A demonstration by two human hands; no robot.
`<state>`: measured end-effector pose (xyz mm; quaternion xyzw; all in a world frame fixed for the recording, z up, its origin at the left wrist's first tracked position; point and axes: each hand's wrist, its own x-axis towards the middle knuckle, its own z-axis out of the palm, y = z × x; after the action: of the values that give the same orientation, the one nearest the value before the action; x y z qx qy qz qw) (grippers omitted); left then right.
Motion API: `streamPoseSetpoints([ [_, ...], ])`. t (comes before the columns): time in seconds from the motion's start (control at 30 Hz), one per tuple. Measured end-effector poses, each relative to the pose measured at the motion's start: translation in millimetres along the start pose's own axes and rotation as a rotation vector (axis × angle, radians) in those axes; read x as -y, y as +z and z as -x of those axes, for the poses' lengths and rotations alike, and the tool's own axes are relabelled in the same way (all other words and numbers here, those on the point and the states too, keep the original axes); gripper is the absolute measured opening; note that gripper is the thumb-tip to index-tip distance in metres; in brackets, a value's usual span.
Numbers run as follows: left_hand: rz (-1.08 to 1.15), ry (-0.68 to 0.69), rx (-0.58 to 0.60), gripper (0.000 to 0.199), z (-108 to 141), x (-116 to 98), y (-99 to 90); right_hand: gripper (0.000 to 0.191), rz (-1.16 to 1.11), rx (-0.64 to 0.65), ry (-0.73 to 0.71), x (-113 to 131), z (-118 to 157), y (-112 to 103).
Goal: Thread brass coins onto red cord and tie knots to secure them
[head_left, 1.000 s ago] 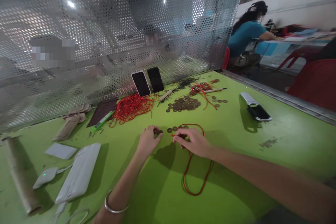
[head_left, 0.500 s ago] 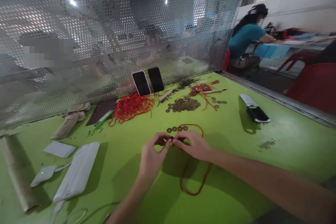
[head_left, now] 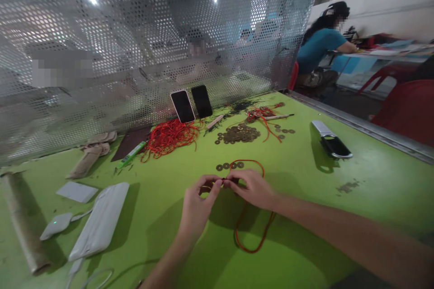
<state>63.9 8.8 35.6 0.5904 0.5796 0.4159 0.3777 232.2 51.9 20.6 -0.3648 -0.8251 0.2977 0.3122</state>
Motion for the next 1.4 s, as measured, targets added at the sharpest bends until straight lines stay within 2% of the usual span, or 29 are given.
streamPoseSetpoints([
  [0.43,0.037,-0.005,0.038,0.014,-2.9,2.5,-0.9,0.039,-0.03,0.027,0.005,3.6,0.4,-2.4],
  [0.7,-0.01,0.082,0.025,0.012,0.4,0.5,2.8,0.04,-0.054,0.003,0.027,3.0,-0.3,-3.2],
  [0.9,-0.093,0.154,-0.017,0.007,4.1,-2.4,4.8,0.036,-0.012,0.03,0.021,4.1,-1.0,-3.3],
  [1.03,-0.119,0.193,-0.053,0.017,4.2,-1.4,5.1,0.037,0.015,0.054,0.003,3.4,-1.0,-2.3],
  [1.1,-0.132,0.211,-0.04,0.021,3.9,-1.5,4.0,0.037,0.028,0.066,0.001,2.3,-0.8,-1.8],
  [1.23,-0.134,0.249,0.017,0.018,4.0,-3.2,1.3,0.037,0.026,0.081,-0.012,0.9,-0.5,-1.3],
  [1.4,-0.105,0.185,-0.006,0.015,4.2,-3.7,1.0,0.04,0.008,0.077,-0.008,1.6,-0.4,-2.0],
])
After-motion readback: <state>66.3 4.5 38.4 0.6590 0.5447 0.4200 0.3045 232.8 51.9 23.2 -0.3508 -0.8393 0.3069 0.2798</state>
